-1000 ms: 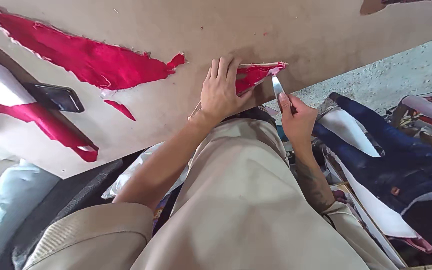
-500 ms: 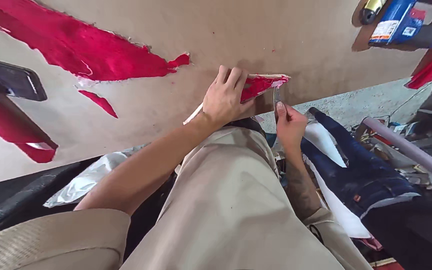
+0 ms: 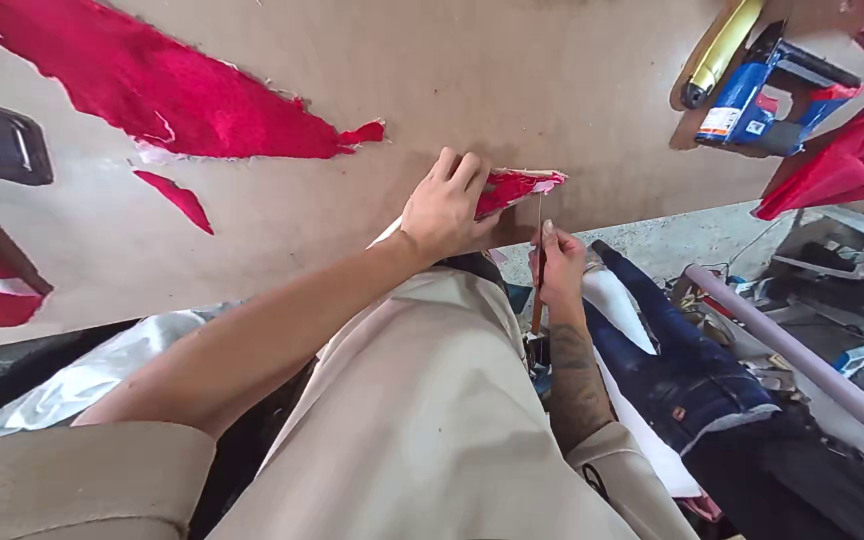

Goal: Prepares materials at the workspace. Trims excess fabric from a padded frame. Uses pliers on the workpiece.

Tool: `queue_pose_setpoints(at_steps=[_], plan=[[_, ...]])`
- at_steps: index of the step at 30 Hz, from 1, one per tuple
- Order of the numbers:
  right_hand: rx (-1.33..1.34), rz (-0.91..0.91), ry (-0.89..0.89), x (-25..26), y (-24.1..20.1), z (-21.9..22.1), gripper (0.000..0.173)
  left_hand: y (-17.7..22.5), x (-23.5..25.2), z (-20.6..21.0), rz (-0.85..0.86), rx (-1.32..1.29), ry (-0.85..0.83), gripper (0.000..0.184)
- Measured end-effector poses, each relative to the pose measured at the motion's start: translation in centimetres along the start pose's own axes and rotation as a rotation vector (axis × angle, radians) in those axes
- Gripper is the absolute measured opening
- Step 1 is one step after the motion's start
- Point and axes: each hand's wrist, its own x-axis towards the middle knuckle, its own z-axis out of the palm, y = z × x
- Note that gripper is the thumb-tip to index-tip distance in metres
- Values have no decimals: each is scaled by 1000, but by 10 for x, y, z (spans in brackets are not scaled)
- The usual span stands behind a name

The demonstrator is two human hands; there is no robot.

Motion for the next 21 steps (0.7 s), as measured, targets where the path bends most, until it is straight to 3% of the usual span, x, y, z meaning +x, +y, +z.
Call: queue_pose_setpoints(at_steps=[1,4,5,7,9,10,11,13,15,17,21], plan=[[8,-12,0,1,1,0,33,0,1,0,1,1,1,72],[-754,-489,389,0,3,11,29,-1,1,-1,-9,-14,-8,73],[-856,-538,455,1,2,12,28,0,1,-1,-12,-17,-3,73],[-651,-369,298,5,-7,11,29,0,3,-2,-25,-16,10,72],[-120,-26,6,9,-10,4,33,0,-1,-2,-29,-15,2,72],[5,35,-44,12,-8,2,34,0,-1,-2,-25,-10,1,72],[-96,-28,1,12,-7,3,34,0,-1,-2,-19,-7,1,72],[-653,-395,298,12,0,9,31,0,1,-1,-11,-10,10,72],[-874,-605,471,17,7,12,27,-1,1,1,-11,-15,22,72],[-663,-542,321,23,8,8,28,-3,1,1,-24,-16,29,72],[9,-29,-101,20,-3,-7,38,-1,0,0,-12,-26,44,75]])
